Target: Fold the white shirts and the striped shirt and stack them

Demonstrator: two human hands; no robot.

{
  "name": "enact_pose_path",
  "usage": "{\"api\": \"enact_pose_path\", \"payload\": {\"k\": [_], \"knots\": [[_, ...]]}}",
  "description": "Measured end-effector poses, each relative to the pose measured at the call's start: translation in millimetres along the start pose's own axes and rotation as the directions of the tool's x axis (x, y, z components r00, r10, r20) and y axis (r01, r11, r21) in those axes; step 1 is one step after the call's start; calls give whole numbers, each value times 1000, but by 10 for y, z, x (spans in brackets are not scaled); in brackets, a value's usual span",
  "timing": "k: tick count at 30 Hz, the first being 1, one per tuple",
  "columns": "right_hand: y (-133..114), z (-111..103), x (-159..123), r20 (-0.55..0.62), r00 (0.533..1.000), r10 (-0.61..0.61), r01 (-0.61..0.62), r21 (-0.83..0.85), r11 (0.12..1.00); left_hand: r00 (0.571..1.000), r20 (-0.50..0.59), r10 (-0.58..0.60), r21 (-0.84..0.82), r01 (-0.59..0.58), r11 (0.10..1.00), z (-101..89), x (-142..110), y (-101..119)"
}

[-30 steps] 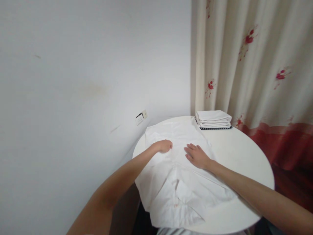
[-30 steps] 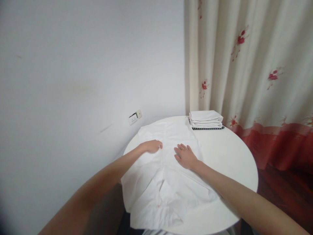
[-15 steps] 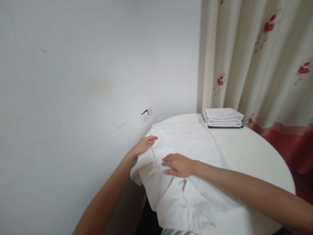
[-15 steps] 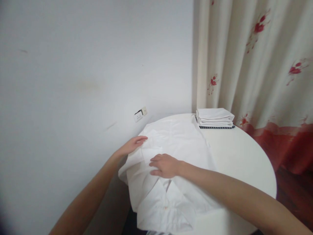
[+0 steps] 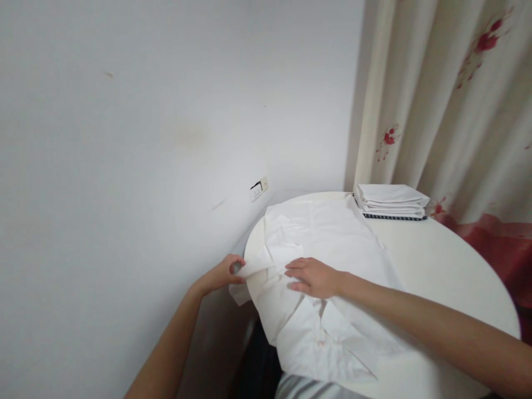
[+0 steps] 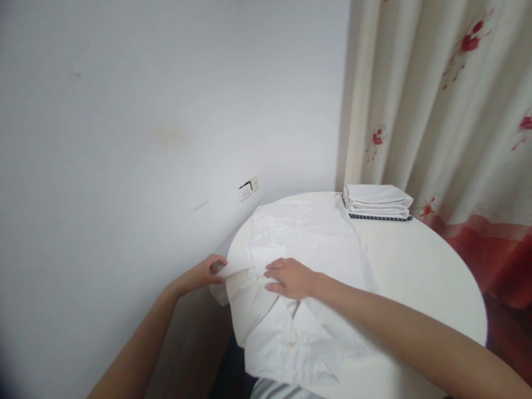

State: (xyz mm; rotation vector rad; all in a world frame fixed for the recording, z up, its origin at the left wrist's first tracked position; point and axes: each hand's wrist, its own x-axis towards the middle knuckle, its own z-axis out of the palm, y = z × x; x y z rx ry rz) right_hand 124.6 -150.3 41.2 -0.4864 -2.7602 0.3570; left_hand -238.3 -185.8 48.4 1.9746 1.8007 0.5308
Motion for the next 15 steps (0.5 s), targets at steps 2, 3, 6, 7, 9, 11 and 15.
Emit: {"api": "enact_pose_path", "payload": {"k": [2,3,6,7,9,11,15], "knots": [[-11,-1,-5,6,1000,1,-1,-3,1000,998,-6,56,99,-55,994,50,17,-16],[-12,-1,-5,6,1000,3,-3,-1,1000,998,11,68,151,-69,986,60,25,-12],[-1,8,4,-5,1000,7,-7,31,1000,1000,-17,20,330,-14,944,-19,39,88],[5,13,9,-7,1000,3,-3,54,999,996,-88,-6,392,40,919,-86,46,159],[12,19,18,-13,1000,-5,7,130,991,949,-315,-20,476,176,861,-267,84,360],[10,11,20,-27,1000,-1,8,244,970,839,-543,44,490,273,828,-471,178,632],[47,-111,-12,-185,973,140,-36,475,879,667,-697,261,447,120,886,-737,580,1323]]}}
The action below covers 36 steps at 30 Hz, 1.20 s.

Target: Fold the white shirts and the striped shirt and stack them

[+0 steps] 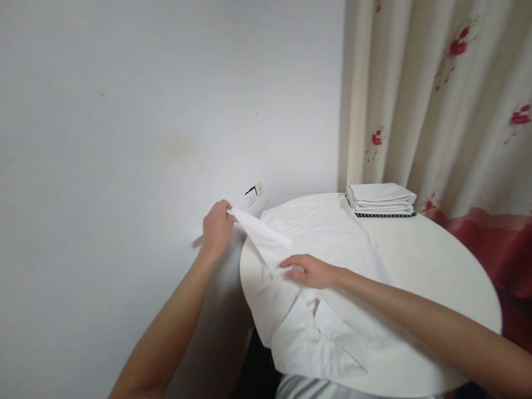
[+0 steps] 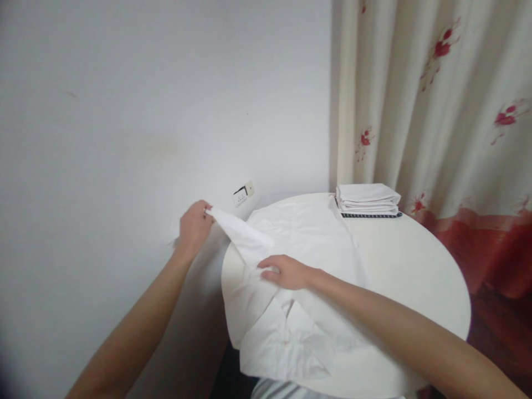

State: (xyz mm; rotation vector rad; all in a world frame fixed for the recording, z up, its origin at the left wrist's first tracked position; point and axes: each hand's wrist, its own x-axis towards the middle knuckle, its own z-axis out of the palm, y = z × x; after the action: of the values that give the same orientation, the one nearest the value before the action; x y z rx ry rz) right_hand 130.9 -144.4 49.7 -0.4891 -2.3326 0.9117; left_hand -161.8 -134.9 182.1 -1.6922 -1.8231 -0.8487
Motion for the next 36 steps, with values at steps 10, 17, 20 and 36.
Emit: {"api": "enact_pose_path", "payload": {"k": [10,17,20,36], "knots": [[432,-1106,-223,-637,406,655,-479,461,746,628,71,775,-704,-519,485,641,205,1739],[870,-1523,-426,-601,258,756,-625,493,606,648,512,564,-631,-162,759,678,-532,1315],[1065,-1687,-325,-603,255,756,-679,445,584,580,631,515,-541,-148,828,511,-906,1043],[1200,-1539,182,-451,610,652,-721,-658,218,580,713,393,-453,-46,890,270,-1310,710]]}}
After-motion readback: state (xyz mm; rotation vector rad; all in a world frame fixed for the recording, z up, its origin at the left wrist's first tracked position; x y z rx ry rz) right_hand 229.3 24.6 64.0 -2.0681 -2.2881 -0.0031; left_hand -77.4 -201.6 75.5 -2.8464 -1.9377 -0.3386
